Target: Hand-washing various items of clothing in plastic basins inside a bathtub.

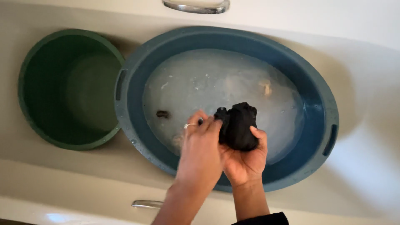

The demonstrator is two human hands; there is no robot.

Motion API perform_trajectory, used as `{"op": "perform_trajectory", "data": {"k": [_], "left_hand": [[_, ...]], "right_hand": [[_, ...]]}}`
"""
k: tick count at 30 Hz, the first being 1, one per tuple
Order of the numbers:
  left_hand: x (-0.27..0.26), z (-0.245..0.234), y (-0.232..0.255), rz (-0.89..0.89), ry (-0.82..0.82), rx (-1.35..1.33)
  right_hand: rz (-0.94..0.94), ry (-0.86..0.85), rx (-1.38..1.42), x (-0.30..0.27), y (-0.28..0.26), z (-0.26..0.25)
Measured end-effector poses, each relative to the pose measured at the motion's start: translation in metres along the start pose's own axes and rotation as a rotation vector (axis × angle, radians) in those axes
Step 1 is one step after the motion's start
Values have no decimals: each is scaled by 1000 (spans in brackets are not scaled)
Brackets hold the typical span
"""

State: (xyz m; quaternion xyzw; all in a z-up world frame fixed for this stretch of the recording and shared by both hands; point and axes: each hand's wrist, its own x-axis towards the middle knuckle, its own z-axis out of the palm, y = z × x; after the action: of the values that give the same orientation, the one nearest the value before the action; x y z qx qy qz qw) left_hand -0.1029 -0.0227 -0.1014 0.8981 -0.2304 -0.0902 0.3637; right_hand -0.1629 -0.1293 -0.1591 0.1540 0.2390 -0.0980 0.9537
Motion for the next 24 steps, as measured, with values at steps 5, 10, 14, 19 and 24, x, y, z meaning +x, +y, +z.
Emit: {"op": "perform_trajectory", "data": {"k": [5, 10, 14, 19, 24], "left_hand": [[-2, -13, -9, 205, 181, 40], [2, 46, -67, -895, 325, -1443], [-8, 125, -56, 319, 567, -1122], [-17, 109, 53, -383, 686, -1761], [30, 30, -15, -721, -299, -1683]], "right_hand": [[-34, 141, -267, 0, -3, 2], [57, 197, 26, 1, 20, 41], [190, 73, 193, -16, 41, 59], [280, -69, 264, -42, 45, 66], [393, -120, 253, -47, 28, 72]]}}
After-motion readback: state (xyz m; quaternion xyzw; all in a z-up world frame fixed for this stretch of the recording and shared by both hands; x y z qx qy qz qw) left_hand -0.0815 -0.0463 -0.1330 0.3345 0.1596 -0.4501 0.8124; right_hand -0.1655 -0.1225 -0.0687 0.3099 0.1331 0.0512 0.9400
